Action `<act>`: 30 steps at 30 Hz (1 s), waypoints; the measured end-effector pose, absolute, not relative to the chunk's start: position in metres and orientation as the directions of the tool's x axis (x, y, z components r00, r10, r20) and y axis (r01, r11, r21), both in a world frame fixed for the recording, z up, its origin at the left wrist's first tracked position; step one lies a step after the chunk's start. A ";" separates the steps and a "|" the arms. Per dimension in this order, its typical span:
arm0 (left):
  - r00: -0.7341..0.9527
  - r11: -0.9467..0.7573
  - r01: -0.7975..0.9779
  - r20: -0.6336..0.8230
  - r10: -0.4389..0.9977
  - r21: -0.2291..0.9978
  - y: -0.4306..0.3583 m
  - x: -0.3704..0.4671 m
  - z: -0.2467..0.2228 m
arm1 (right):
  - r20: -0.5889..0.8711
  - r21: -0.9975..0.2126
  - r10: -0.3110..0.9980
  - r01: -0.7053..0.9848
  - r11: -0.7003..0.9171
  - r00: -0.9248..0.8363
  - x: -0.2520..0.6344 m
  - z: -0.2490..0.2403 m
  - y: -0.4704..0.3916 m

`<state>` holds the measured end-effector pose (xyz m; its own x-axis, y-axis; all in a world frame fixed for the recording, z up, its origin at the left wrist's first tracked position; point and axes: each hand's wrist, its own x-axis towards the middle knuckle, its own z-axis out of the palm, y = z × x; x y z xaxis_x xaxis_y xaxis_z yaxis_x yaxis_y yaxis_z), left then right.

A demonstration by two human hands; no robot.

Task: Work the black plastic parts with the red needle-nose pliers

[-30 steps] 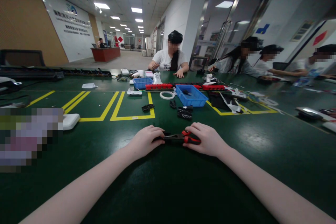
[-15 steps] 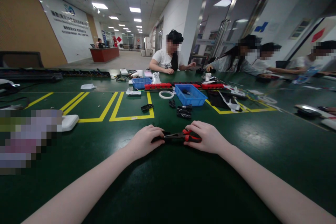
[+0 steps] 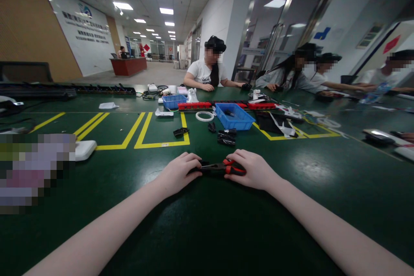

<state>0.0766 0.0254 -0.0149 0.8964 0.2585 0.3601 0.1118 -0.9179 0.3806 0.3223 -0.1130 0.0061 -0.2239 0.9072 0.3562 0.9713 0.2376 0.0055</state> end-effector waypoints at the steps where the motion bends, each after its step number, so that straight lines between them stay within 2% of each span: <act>1: 0.896 -0.917 0.113 0.360 0.261 0.383 0.025 0.076 -0.015 | 0.358 0.006 0.907 0.972 0.236 -0.222 0.322 0.006 -0.113; 12: 0.899 -0.929 0.132 0.354 0.260 0.346 0.023 0.076 -0.012 | 0.373 0.027 0.893 0.965 0.262 -0.252 0.328 0.007 -0.113; 25: 0.894 -0.902 0.101 0.359 0.268 0.420 0.026 0.076 -0.012 | 0.434 0.016 0.868 0.965 0.260 -0.241 0.325 0.005 -0.112; 30: 0.890 -0.870 0.087 0.355 0.286 0.485 0.030 0.077 -0.014 | 0.452 0.024 0.854 0.961 0.276 -0.257 0.325 0.004 -0.112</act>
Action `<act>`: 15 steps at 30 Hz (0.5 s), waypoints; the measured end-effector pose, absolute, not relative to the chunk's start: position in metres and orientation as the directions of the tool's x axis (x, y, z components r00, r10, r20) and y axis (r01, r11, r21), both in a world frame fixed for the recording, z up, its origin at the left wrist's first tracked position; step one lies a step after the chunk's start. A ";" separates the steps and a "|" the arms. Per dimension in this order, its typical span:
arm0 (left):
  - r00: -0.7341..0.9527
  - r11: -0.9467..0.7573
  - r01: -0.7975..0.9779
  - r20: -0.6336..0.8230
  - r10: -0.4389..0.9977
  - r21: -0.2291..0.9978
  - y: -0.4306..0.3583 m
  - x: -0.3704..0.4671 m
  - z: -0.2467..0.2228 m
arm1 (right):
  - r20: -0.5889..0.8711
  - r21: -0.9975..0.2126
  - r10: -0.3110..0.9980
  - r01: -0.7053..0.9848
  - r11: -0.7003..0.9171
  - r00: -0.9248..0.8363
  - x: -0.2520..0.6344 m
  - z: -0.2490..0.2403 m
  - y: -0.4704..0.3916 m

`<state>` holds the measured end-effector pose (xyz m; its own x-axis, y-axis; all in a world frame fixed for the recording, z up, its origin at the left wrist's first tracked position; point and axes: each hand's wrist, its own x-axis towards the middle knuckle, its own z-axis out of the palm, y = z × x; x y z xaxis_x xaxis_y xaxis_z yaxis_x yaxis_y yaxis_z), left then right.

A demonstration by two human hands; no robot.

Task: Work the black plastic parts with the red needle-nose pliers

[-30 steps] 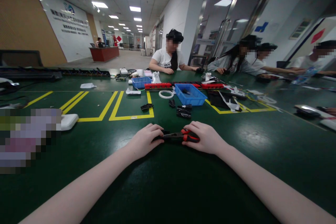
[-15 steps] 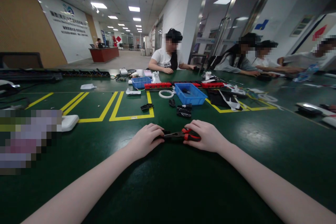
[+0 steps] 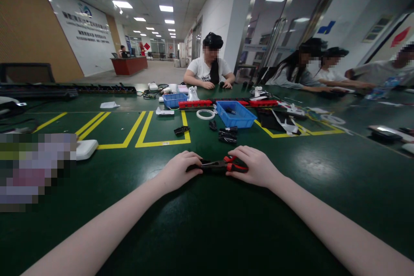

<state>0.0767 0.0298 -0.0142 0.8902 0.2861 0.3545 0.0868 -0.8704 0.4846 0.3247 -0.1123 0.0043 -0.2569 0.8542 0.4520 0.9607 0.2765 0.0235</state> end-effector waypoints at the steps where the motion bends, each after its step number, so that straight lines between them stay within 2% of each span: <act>1: 0.890 -0.861 0.087 0.349 0.293 0.501 0.030 0.077 -0.014 | 0.457 0.027 0.849 0.959 0.283 -0.264 0.325 0.004 -0.113; 6: 0.888 -0.821 0.084 0.331 0.319 0.565 0.034 0.076 -0.016 | 0.483 0.031 0.825 0.948 0.318 -0.292 0.326 0.003 -0.114; 15: 0.891 -0.805 0.042 0.342 0.298 0.592 0.038 0.076 -0.020 | 0.481 0.107 0.807 0.936 0.334 -0.343 0.327 0.003 -0.113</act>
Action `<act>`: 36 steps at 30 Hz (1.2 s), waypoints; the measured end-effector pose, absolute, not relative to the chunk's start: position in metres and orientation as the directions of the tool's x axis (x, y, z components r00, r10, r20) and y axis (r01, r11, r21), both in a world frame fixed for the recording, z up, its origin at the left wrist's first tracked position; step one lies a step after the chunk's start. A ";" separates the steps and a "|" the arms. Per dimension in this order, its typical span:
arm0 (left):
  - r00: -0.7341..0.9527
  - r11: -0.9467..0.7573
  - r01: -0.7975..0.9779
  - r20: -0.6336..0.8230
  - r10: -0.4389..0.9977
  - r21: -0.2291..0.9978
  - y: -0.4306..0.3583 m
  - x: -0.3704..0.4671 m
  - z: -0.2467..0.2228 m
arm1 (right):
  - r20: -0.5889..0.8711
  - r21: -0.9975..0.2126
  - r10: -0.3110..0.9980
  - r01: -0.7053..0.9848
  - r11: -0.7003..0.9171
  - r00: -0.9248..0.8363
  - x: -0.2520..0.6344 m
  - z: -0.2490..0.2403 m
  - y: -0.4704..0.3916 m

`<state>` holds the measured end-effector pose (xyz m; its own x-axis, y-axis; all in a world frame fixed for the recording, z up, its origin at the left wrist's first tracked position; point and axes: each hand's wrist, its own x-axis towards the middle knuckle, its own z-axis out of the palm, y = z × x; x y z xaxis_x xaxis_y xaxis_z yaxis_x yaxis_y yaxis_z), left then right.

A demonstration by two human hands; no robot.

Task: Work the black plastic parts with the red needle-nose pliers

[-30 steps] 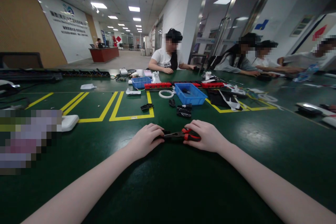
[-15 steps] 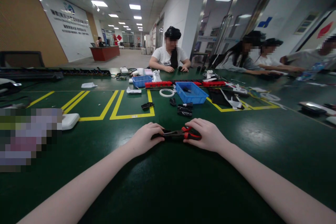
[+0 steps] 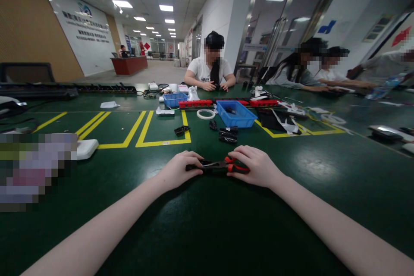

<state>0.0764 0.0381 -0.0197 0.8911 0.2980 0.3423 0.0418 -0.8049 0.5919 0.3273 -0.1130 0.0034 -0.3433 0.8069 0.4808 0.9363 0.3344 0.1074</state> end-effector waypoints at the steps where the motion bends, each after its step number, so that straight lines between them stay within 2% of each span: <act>1: 0.891 -0.804 0.039 0.343 0.297 0.593 0.038 0.076 -0.019 | 0.481 0.117 0.805 0.935 0.334 -0.348 0.328 0.004 -0.113; 36: 0.890 -0.822 0.049 0.348 0.293 0.567 0.036 0.075 -0.016 | 0.496 0.079 0.812 0.948 0.310 -0.307 0.328 0.003 -0.112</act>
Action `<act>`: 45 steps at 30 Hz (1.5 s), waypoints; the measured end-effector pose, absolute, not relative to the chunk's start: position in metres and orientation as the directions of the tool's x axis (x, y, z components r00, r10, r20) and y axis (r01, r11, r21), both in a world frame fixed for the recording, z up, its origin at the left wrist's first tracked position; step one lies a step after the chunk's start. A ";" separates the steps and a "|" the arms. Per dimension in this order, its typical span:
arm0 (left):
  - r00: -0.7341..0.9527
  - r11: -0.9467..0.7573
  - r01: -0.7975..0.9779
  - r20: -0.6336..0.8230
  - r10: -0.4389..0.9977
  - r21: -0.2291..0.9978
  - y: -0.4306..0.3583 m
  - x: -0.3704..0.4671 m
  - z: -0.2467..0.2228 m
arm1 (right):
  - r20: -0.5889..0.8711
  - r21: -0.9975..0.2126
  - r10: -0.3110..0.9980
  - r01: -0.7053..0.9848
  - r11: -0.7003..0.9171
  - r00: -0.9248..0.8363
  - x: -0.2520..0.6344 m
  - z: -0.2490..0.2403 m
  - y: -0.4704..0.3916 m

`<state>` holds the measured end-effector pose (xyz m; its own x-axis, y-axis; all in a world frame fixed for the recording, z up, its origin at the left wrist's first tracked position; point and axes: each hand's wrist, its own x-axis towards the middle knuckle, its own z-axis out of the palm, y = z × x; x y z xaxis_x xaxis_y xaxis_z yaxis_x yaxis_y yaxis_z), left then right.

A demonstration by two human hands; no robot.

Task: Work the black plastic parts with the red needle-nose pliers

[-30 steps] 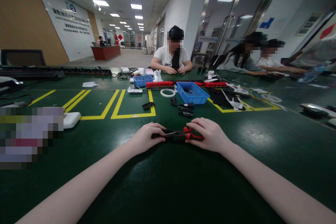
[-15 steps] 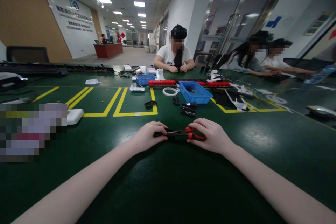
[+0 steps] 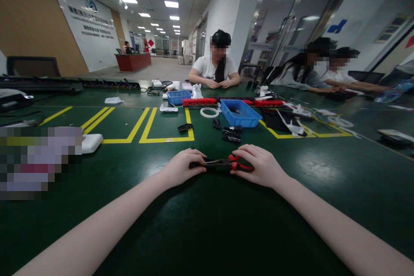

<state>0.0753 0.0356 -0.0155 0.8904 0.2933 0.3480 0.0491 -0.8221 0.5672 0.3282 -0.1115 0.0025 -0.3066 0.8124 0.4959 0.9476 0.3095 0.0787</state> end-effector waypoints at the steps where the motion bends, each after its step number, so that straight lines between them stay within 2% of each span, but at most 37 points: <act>1: 0.890 -0.823 0.048 0.350 0.293 0.566 0.036 0.075 -0.016 | 0.493 0.075 0.814 0.947 0.312 -0.307 0.328 0.002 -0.112; 12: 0.891 -0.837 0.021 0.369 0.264 0.547 0.037 0.077 -0.018 | 0.490 0.050 0.819 0.948 0.315 -0.298 0.323 0.002 -0.112; 22: 0.891 -0.840 0.032 0.365 0.269 0.542 0.033 0.075 -0.013 | 0.445 0.101 0.831 0.941 0.322 -0.332 0.332 0.005 -0.112; 45: 0.886 -0.836 0.047 0.363 0.287 0.547 0.035 0.076 -0.016 | 0.450 0.142 0.814 0.930 0.340 -0.367 0.331 0.005 -0.110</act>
<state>0.0756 0.0348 -0.0159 0.8863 0.2874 0.3632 0.0471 -0.8361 0.5466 0.3308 -0.1101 0.0055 -0.3666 0.8144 0.4497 0.9296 0.3398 0.1424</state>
